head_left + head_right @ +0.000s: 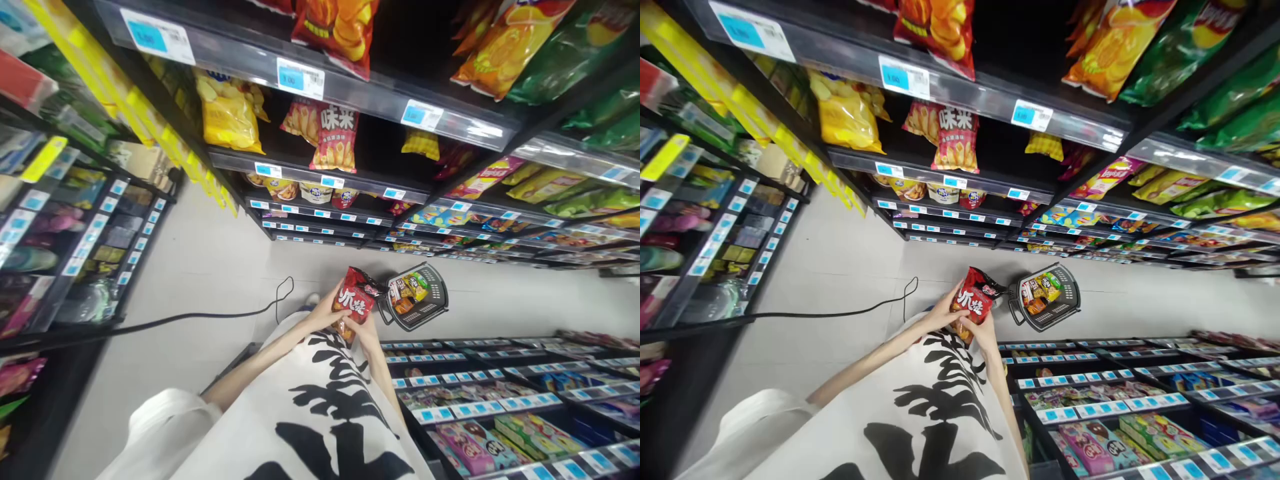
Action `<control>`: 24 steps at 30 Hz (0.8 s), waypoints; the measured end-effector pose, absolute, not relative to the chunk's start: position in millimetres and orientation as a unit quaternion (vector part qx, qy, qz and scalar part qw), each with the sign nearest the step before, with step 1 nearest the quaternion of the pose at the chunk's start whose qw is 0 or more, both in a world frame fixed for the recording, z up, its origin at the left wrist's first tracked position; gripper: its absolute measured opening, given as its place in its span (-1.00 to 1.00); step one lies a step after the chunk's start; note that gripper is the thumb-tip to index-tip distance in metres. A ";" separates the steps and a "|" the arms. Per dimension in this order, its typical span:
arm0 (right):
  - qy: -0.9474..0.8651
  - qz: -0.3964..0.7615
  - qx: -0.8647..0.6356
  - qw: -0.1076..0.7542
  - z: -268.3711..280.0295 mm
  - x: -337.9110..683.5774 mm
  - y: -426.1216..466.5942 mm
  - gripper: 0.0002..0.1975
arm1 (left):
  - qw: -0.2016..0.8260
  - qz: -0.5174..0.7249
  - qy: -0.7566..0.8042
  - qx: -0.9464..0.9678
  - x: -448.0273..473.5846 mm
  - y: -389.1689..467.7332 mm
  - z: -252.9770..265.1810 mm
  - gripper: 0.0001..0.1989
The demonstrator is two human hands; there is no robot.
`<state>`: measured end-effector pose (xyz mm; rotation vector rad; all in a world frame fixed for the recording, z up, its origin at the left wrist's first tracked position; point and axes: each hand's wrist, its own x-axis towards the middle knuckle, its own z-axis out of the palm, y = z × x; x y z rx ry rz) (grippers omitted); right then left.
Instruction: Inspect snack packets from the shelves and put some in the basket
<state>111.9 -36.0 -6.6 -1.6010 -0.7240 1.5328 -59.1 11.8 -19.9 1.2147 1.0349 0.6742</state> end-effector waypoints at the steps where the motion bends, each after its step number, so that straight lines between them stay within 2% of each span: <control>1: -0.297 0.607 -0.632 0.380 -7.7 113.9 -35.3 -0.28 | 0.651 0.301 0.462 0.523 -58.1 11.0 -23.4 -0.03; 5: -0.336 0.597 -0.645 0.338 -15.1 118.5 -25.0 -0.23 | 0.648 0.313 0.486 0.496 -52.0 15.2 -30.9 -0.09; 13: -0.372 0.592 -0.650 0.298 -27.4 129.7 11.7 -0.34 | 0.652 0.347 0.510 0.441 -42.3 40.6 -41.4 -0.28; 20: -0.393 0.638 -0.616 0.245 -23.0 154.2 66.9 -0.46 | 0.722 0.419 0.506 0.217 -21.9 72.0 -70.8 -0.37; 24: -0.427 0.666 -0.581 0.189 -47.3 167.5 109.4 -0.53 | 0.676 0.349 0.606 0.230 -12.3 87.1 -112.6 -0.31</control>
